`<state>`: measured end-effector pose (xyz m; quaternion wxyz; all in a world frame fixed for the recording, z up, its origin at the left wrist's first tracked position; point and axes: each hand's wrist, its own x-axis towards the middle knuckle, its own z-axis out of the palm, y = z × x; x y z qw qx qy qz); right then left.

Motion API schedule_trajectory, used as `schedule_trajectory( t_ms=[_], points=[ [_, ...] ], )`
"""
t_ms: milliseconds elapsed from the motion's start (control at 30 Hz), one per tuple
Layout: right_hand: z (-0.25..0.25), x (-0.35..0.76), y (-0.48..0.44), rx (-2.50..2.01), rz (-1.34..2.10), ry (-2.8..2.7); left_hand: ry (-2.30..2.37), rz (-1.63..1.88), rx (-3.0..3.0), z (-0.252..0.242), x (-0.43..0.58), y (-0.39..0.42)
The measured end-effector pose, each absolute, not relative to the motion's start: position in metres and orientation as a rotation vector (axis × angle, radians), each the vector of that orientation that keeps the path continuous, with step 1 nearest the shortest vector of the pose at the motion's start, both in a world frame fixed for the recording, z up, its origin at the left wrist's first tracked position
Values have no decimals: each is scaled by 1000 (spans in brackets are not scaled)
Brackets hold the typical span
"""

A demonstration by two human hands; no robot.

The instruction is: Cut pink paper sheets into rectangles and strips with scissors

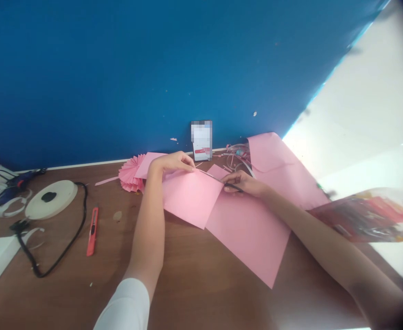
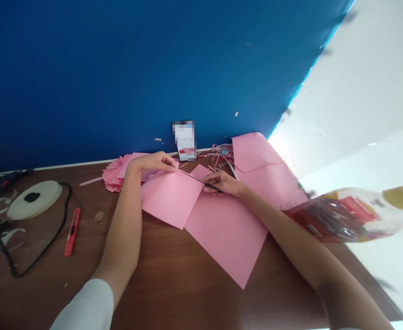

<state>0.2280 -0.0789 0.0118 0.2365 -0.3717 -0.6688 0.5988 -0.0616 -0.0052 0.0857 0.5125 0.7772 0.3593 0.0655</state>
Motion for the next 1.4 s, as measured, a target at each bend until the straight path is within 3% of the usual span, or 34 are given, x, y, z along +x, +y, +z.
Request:
schedule_trajectory(
  t_ms=[1400],
  points=[
    [12, 228, -80, -1048, 1663, -1819, 804, 135, 1896, 86, -60, -5]
  ],
)
